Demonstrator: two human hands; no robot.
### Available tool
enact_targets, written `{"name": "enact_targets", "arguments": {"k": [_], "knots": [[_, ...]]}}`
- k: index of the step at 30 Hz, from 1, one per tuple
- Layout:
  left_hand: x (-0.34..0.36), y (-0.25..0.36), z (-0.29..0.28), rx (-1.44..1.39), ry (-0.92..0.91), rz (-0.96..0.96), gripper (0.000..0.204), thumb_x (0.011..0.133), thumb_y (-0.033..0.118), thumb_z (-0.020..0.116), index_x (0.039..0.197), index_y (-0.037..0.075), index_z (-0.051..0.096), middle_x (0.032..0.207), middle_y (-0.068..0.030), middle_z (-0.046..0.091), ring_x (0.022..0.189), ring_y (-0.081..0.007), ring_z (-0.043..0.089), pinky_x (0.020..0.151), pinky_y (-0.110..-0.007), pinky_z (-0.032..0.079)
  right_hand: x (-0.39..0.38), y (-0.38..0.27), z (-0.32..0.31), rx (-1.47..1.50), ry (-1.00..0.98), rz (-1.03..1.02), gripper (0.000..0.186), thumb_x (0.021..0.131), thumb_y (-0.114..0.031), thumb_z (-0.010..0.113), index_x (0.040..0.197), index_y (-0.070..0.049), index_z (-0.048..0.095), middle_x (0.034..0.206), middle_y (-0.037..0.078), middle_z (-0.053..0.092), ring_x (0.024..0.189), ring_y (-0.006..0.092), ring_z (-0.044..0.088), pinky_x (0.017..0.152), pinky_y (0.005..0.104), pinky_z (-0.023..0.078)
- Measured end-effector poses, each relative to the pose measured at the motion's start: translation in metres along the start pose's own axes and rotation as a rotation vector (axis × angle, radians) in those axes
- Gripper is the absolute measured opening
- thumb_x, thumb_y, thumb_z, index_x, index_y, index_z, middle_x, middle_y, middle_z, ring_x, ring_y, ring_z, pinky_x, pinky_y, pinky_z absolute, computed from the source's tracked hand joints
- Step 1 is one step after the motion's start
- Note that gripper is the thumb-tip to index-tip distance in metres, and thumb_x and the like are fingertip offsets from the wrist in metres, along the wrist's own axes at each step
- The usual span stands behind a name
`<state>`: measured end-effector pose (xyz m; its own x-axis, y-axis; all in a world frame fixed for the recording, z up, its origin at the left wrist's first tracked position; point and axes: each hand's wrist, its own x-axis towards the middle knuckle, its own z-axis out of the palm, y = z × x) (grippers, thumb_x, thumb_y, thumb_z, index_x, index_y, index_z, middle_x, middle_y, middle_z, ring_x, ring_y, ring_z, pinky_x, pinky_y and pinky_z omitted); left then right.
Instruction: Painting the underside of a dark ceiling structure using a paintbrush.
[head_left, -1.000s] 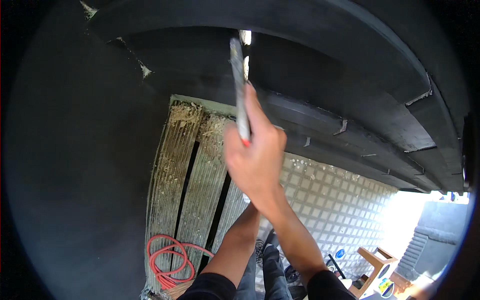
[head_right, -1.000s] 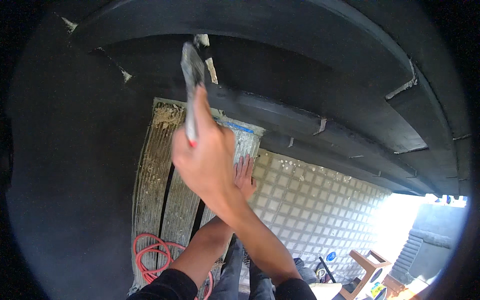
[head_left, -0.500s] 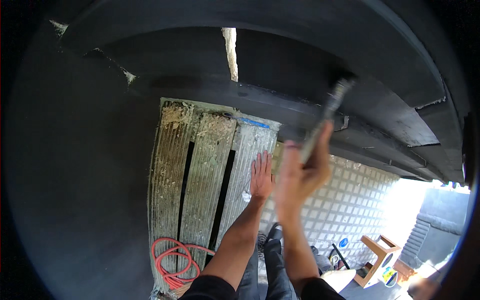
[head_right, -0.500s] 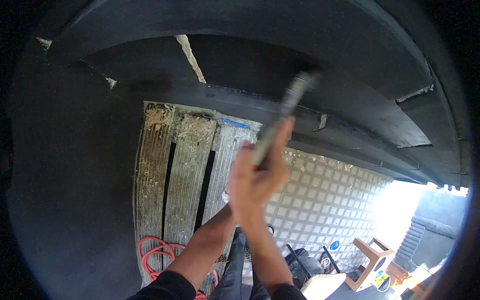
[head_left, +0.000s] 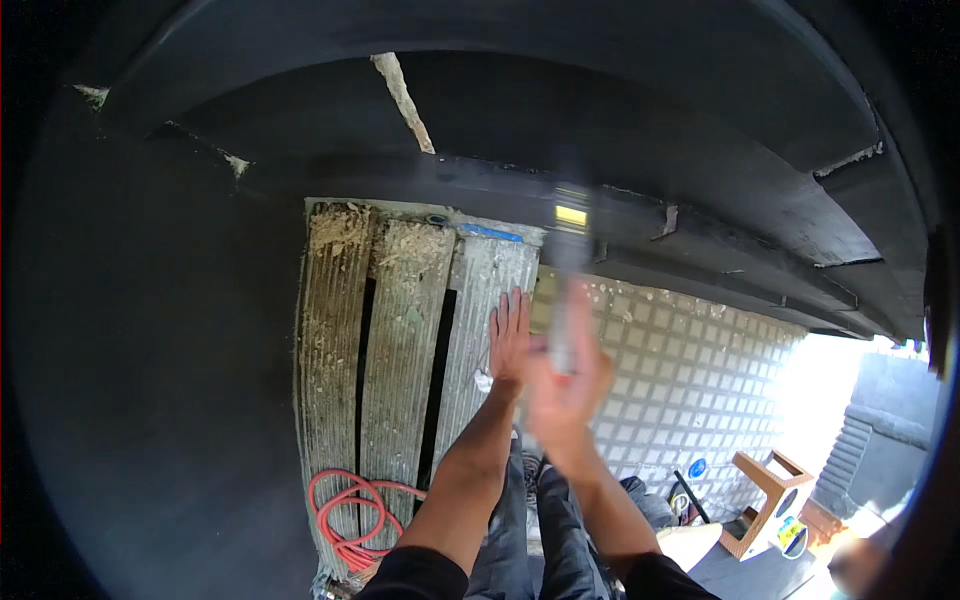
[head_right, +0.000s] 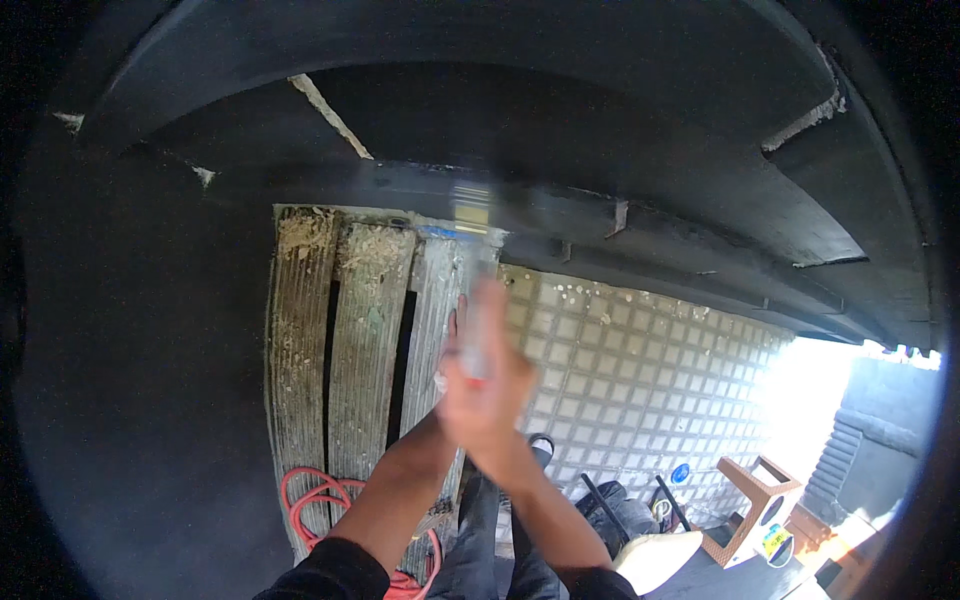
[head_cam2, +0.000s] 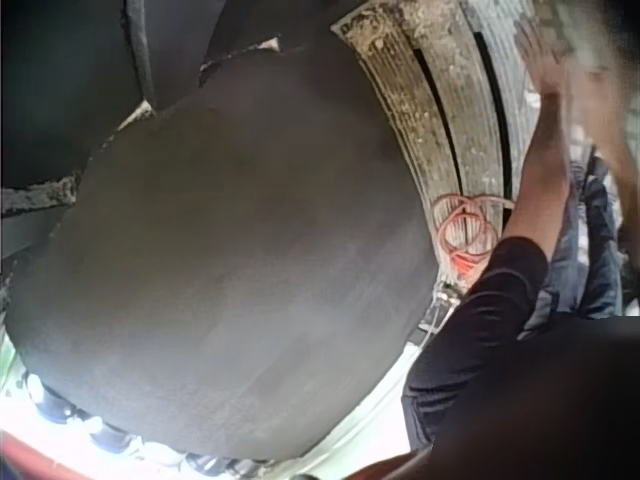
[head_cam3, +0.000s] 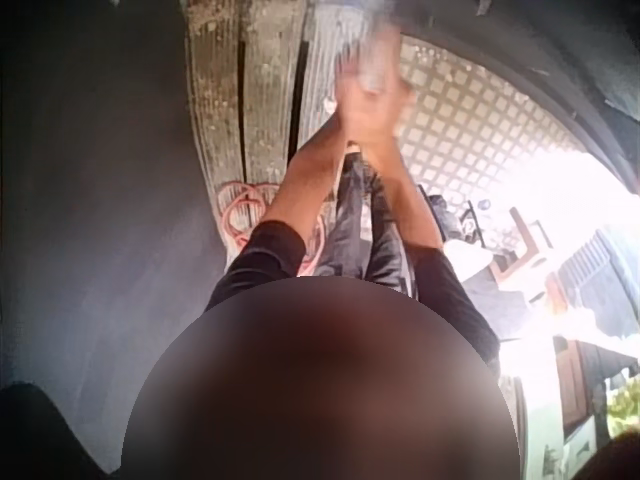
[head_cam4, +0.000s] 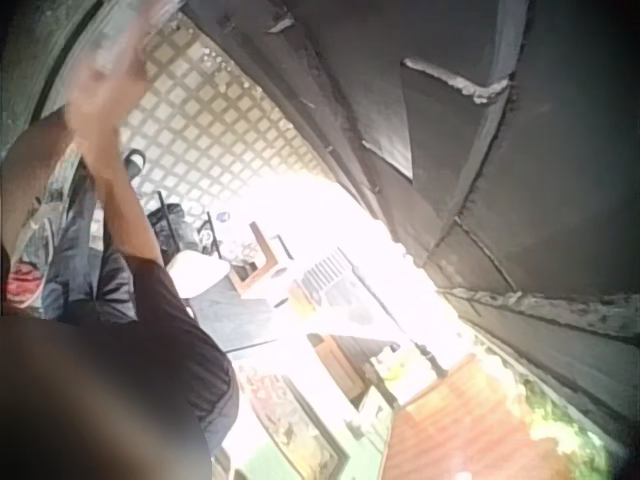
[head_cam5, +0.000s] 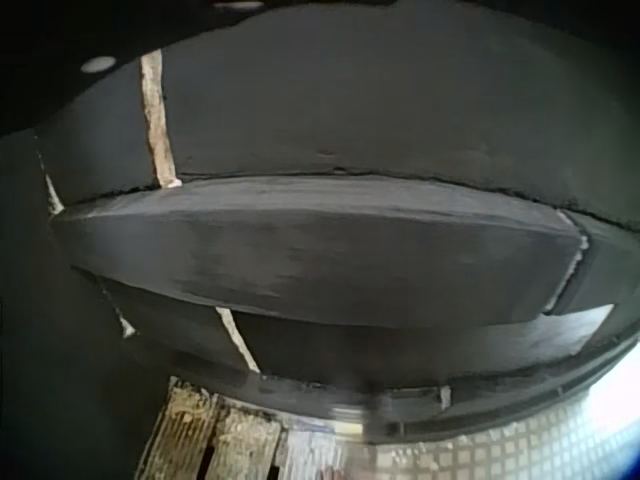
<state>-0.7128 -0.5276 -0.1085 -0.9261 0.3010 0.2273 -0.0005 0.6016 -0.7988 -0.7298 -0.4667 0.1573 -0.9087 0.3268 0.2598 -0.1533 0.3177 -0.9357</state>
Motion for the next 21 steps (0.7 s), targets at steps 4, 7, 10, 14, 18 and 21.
{"name": "enact_targets", "arguments": {"k": [4,7,10,14,18,21], "knots": [[0.017,-0.007,-0.019,-1.441,-0.297,-0.065,0.08,0.084,0.014,0.059,0.157,0.004,0.028,0.165,-0.0146,0.025,0.152,-0.036,0.024,0.122,-0.051,0.025,0.015,0.03,-0.088,0.08,0.429,0.412,0.066,0.088,-0.006,0.056,0.152,0.002,0.042,0.116,0.014,0.073,0.072,0.0116,0.063,0.064,0.028,0.054],[0.019,-0.004,-0.015,-1.388,-0.291,-0.036,0.084,0.082,0.015,0.065,0.156,0.002,0.028,0.165,-0.0173,0.024,0.152,-0.0385,0.023,0.122,-0.053,0.022,0.033,0.041,-0.071,0.067,0.374,0.341,0.066,0.087,-0.002,0.055,0.151,0.006,0.04,0.112,0.013,0.071,0.071,0.0099,0.061,0.061,0.025,0.052],[0.016,-0.004,-0.015,-1.387,-0.316,-0.047,0.081,0.084,0.014,0.059,0.157,0.004,0.027,0.165,-0.0149,0.026,0.152,-0.037,0.023,0.122,-0.052,0.025,0.041,0.043,-0.004,0.074,0.39,0.203,0.073,0.083,0.002,0.056,0.155,-0.006,0.04,0.08,0.003,0.065,0.048,0.0042,0.044,0.042,0.0208,0.033],[0.013,-0.005,-0.014,-1.305,-0.228,-0.018,0.079,0.082,0.013,0.059,0.156,0.003,0.031,0.163,-0.0155,0.029,0.151,-0.0374,0.026,0.121,-0.052,0.025,0.034,0.001,0.052,0.052,0.158,0.23,0.076,0.081,0.0,0.059,0.154,0.0,0.037,0.068,0.01,0.064,0.049,0.0134,0.055,0.05,0.0286,0.046],[0.024,0.001,-0.027,-1.421,-0.238,-0.06,0.077,0.08,0.01,0.057,0.153,0.0,0.035,0.164,-0.0155,0.027,0.15,-0.0391,0.026,0.122,-0.054,0.023,0.038,0.001,0.067,0.072,-0.101,0.097,0.075,0.08,0.0,0.059,0.152,0.002,0.039,0.064,0.018,0.061,0.049,0.0241,0.061,0.056,0.0331,0.051],[0.022,0.002,-0.024,-1.414,-0.24,-0.053,0.078,0.08,0.01,0.058,0.154,0.001,0.034,0.165,-0.0149,0.024,0.151,-0.0387,0.024,0.122,-0.054,0.022,0.023,0.015,0.061,0.12,-0.238,0.025,0.074,0.079,0.0,0.06,0.151,0.002,0.041,0.065,0.018,0.064,0.055,0.0292,0.064,0.061,0.0326,0.054]]}}
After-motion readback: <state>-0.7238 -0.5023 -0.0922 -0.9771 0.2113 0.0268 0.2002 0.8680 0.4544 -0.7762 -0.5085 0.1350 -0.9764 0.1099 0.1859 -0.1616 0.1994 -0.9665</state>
